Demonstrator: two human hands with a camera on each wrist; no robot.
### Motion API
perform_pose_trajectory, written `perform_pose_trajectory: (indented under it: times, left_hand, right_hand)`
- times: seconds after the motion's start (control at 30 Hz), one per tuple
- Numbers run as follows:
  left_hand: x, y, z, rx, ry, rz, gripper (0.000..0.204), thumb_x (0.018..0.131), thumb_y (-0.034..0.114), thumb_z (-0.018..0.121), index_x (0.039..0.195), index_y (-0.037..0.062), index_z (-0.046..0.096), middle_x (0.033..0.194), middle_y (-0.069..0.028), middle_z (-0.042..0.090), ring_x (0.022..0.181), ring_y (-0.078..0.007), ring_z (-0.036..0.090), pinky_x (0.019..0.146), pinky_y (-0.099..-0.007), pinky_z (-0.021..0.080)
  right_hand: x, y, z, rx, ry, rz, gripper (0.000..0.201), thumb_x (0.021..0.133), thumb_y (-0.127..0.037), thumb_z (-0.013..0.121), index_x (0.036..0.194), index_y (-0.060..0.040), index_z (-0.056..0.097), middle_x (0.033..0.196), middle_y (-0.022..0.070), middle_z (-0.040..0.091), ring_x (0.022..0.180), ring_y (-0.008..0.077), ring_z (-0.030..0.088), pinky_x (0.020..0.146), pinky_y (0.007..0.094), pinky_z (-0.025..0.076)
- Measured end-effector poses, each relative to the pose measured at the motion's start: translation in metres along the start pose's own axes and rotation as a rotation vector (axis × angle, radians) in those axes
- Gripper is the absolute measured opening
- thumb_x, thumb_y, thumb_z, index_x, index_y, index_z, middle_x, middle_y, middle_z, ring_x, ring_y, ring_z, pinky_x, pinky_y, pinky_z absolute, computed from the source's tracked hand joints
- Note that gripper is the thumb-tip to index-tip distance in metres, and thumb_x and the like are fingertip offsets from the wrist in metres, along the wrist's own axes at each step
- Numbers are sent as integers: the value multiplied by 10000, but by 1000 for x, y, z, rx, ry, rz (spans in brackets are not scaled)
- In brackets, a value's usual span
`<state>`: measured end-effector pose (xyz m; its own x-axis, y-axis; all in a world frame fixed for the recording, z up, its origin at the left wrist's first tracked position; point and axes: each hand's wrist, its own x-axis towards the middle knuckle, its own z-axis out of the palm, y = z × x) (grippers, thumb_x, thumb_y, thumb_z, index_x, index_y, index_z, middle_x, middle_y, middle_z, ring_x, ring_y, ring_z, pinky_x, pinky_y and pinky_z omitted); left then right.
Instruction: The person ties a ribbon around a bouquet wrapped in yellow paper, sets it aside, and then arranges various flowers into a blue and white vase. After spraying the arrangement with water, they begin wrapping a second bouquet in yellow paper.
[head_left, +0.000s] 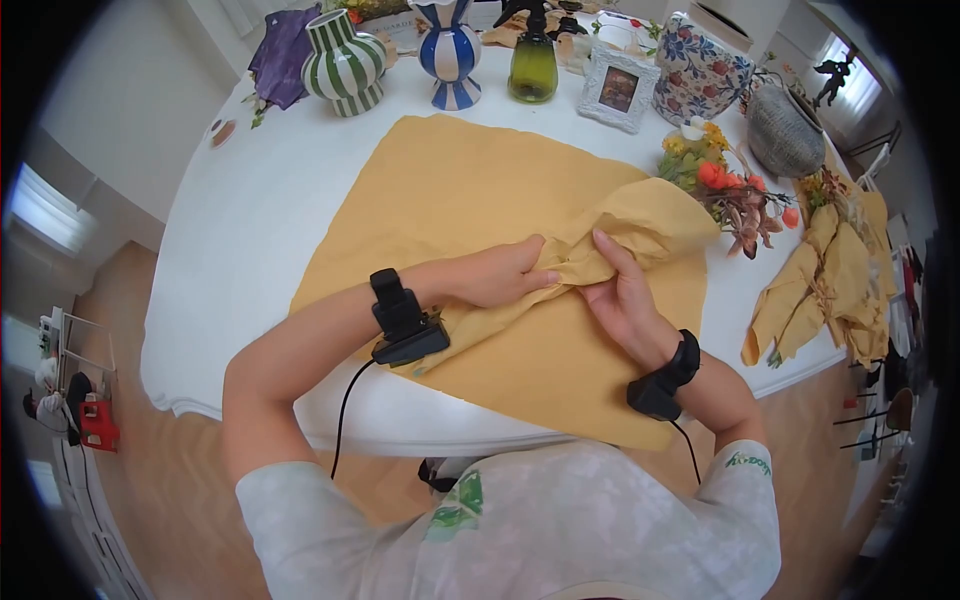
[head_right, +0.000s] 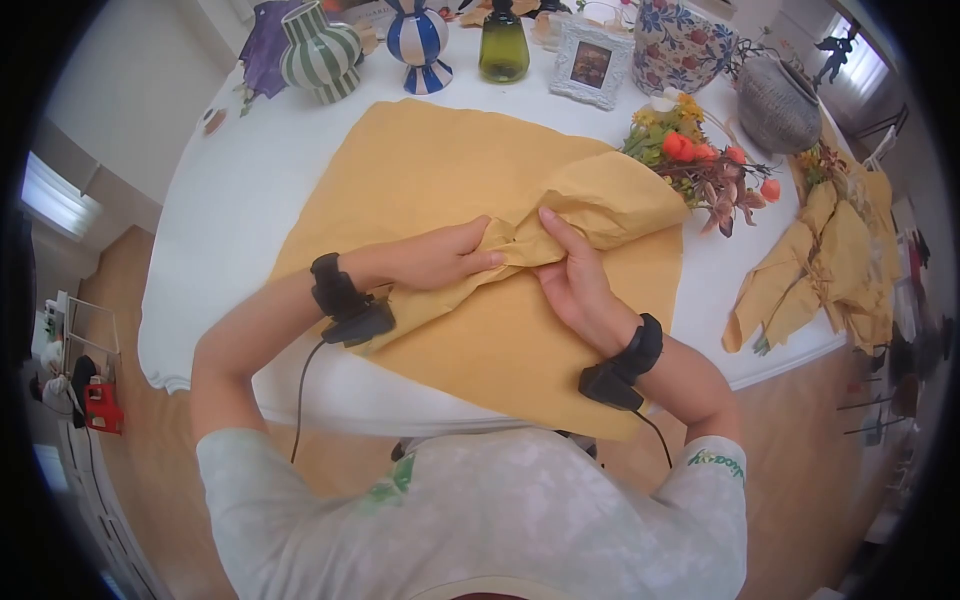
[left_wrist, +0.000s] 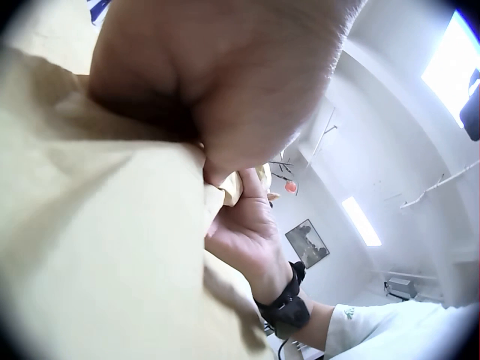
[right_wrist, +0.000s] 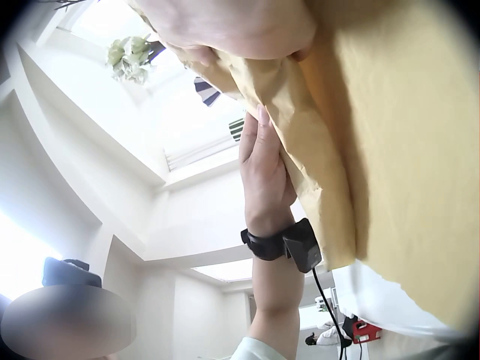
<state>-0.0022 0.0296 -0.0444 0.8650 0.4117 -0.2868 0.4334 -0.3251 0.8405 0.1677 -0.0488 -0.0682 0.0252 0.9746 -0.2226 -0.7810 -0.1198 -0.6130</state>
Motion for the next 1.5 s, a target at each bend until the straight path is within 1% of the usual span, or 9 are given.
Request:
perform_pose_trajectory:
  times: [0.1, 0.3, 0.43, 0.63, 0.73, 0.87, 1.27, 1.43, 1.5]
  left_hand:
    - [-5, 14, -22, 320, -50, 49, 470, 872, 377, 479, 1070, -49, 457, 979, -196, 562, 892, -257, 547, 776, -336, 424]
    - [17, -67, -146, 749, 793, -385, 512, 799, 387, 551, 1038, -66, 533, 994, -207, 576, 947, -270, 557, 781, -346, 436]
    - [4, -97, -160, 539, 922, -510, 513, 754, 356, 592, 1005, -89, 552, 930, -217, 600, 897, -282, 583, 743, -368, 451]
    - [12, -135, -186, -53, 701, -432, 381, 669, 283, 700, 812, -60, 617, 732, -115, 610, 590, -189, 560, 508, -299, 420]
    - [-3, -80, -176, 110, 623, -642, 330, 698, 258, 684, 801, -49, 616, 742, -54, 589, 597, -129, 531, 523, -265, 417]
    - [-12, -94, -188, 22, 667, -438, 318, 705, 249, 675, 830, -39, 617, 727, -52, 597, 592, -146, 550, 505, -267, 411]
    - [-92, 108, -116, 59, 665, 138, 348, 852, 178, 540, 1150, 7, 482, 988, -9, 567, 905, -74, 521, 780, -219, 413]
    - [-117, 142, -46, 348, 371, 46, 281, 843, 97, 540, 1107, 16, 486, 949, -47, 546, 828, -77, 513, 679, -220, 397]
    - [-116, 146, -25, 517, 64, 83, 437, 805, 123, 573, 1205, 11, 437, 889, -158, 541, 782, -232, 541, 642, -268, 417]
  right_hand:
    - [1, 2, 2, 7, 120, 17, 286, 840, -138, 567, 1098, -47, 487, 1114, 61, 541, 1036, 176, 515, 926, 320, 396]
    - [2, 6, -1, 0, 173, 34, 324, 811, -119, 605, 1105, -45, 490, 1101, 70, 551, 1023, 187, 527, 905, 318, 418]
    - [2, 6, -1, 14, 156, 19, 329, 801, -118, 617, 1097, -44, 496, 1100, 71, 553, 1025, 190, 528, 908, 318, 419]
    - [0, 4, -2, 30, 120, 46, 331, 804, -112, 612, 1104, -43, 490, 1096, 74, 557, 1006, 195, 542, 896, 330, 433]
    - [0, 5, -4, 25, 122, 38, 329, 803, -115, 614, 1101, -44, 493, 1095, 75, 557, 1008, 194, 541, 895, 327, 433]
    - [0, 5, -7, 29, 125, 40, 345, 802, -117, 616, 1111, -42, 483, 1101, 75, 554, 1013, 193, 538, 891, 327, 434]
    - [16, 10, -8, -3, 179, 28, 378, 793, -119, 629, 1125, -54, 462, 1106, 65, 539, 1006, 194, 535, 860, 349, 449]
    - [19, 5, -2, -28, 137, 43, 319, 823, -162, 592, 1103, -69, 472, 1088, 57, 548, 986, 196, 546, 808, 352, 478]
    - [26, 10, -16, -158, 97, 70, 350, 847, -202, 554, 1148, -53, 457, 1096, 59, 551, 994, 197, 547, 786, 330, 484]
